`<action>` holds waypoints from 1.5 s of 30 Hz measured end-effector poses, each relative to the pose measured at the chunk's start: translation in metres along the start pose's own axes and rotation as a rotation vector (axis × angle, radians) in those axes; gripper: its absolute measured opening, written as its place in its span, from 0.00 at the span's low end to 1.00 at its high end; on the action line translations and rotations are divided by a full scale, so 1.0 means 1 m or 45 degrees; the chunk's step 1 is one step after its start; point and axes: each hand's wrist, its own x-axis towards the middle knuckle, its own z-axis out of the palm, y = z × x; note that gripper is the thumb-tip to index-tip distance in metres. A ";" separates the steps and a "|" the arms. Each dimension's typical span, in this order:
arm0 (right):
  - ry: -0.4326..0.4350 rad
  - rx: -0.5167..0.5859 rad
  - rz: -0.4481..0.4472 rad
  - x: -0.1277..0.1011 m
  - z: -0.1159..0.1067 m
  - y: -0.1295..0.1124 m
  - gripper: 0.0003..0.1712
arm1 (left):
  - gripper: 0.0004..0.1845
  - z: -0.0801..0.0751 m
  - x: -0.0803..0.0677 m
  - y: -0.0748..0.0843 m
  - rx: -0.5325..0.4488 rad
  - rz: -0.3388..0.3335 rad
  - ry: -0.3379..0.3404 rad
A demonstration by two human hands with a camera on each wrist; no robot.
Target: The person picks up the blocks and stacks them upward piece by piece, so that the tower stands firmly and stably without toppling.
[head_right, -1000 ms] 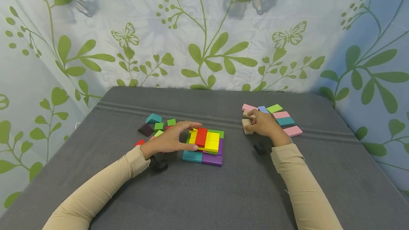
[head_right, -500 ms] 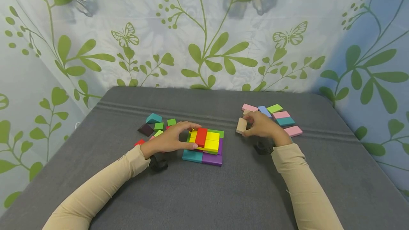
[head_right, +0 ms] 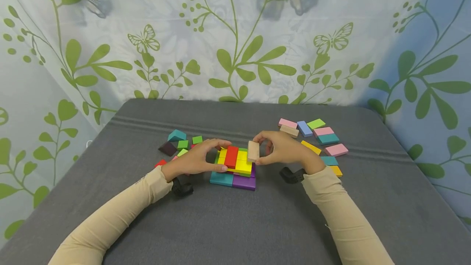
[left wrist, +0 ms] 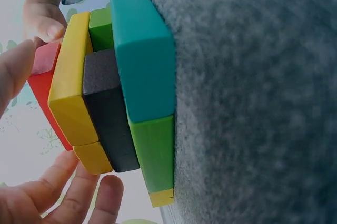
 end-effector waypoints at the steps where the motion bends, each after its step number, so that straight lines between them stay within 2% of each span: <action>1: -0.009 -0.007 -0.015 0.001 0.002 -0.002 0.34 | 0.39 0.000 0.000 0.000 -0.004 -0.002 -0.002; 6: -0.041 -0.022 -0.054 0.004 0.013 -0.009 0.33 | 0.38 0.000 -0.001 -0.001 0.003 -0.022 -0.005; 16: -0.050 0.050 -0.072 0.009 0.025 -0.011 0.32 | 0.37 0.001 -0.002 0.000 -0.006 -0.064 -0.006; 34: -0.042 0.063 -0.039 0.011 0.028 -0.015 0.34 | 0.37 0.000 -0.001 -0.001 0.002 -0.065 -0.009; 41: -0.047 0.053 -0.053 0.004 0.023 -0.011 0.45 | 0.37 0.000 0.000 -0.002 0.007 -0.059 -0.024; 45: -0.014 0.038 -0.033 -0.007 0.014 -0.006 0.40 | 0.38 -0.001 -0.002 -0.002 0.014 -0.072 -0.025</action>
